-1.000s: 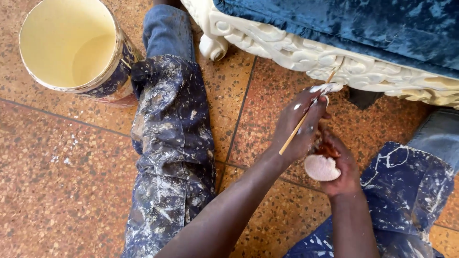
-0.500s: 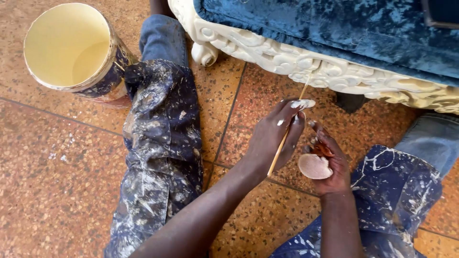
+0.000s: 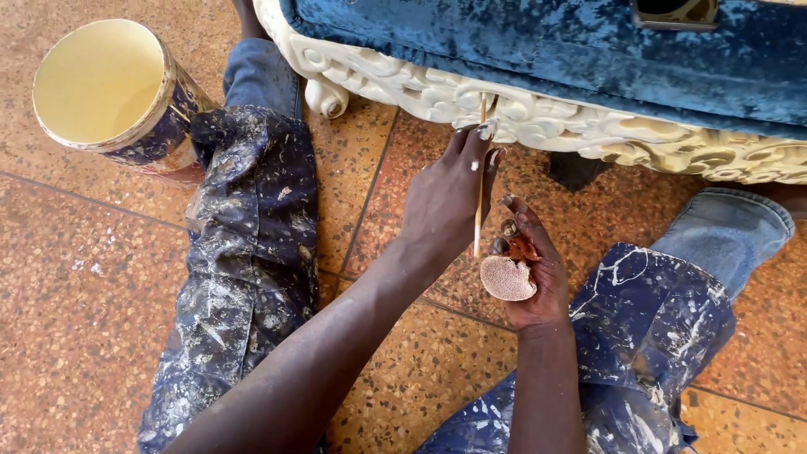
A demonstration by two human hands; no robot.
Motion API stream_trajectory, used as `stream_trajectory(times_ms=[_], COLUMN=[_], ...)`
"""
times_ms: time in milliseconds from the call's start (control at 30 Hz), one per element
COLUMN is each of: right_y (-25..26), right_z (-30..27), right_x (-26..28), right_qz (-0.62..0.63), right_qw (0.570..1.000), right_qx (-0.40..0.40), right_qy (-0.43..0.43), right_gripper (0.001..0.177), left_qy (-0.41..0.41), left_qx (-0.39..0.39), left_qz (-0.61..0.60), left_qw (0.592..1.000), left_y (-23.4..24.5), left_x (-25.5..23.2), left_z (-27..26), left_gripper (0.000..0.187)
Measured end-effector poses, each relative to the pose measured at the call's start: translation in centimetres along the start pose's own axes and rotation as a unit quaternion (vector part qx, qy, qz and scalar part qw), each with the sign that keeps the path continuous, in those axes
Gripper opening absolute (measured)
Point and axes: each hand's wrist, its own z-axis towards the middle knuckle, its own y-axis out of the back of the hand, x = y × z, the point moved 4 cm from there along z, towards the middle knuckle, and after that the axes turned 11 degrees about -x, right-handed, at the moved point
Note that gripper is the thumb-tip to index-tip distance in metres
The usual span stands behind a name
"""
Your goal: A person sitting on the floor uses a small paintbrush to apply paint to the intricate carvings of a furniture frame and a decorative piece.
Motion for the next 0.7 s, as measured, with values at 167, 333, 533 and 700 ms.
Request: stream_trajectory(times_ms=[167, 333, 533, 700], right_y=[0.3, -0.1, -1.1, -1.7], right_z=[0.1, 0.1, 0.4, -0.4], right_x=[-0.1, -0.8, -1.7, -2.4], right_qz=[0.007, 0.025, 0.016, -0.012], right_qw=[1.000, 1.000, 1.000, 0.998], right_qx=[0.003, 0.007, 0.009, -0.052], right_qy=[0.007, -0.002, -0.008, -0.042], right_gripper=[0.043, 0.040, 0.039, 0.047], left_qy=[-0.008, -0.024, -0.032, -0.045], left_qx=[-0.024, -0.040, -0.076, -0.071], left_qz=[-0.037, -0.048, -0.071, -0.102], left_qw=[0.999, 0.998, 0.994, 0.991], left_y=[1.2, 1.4, 2.3, 2.6], left_x=[-1.1, -1.4, -1.3, -1.8], left_z=[-0.7, -0.1, -0.6, -0.7], left_gripper=[0.035, 0.034, 0.037, 0.034])
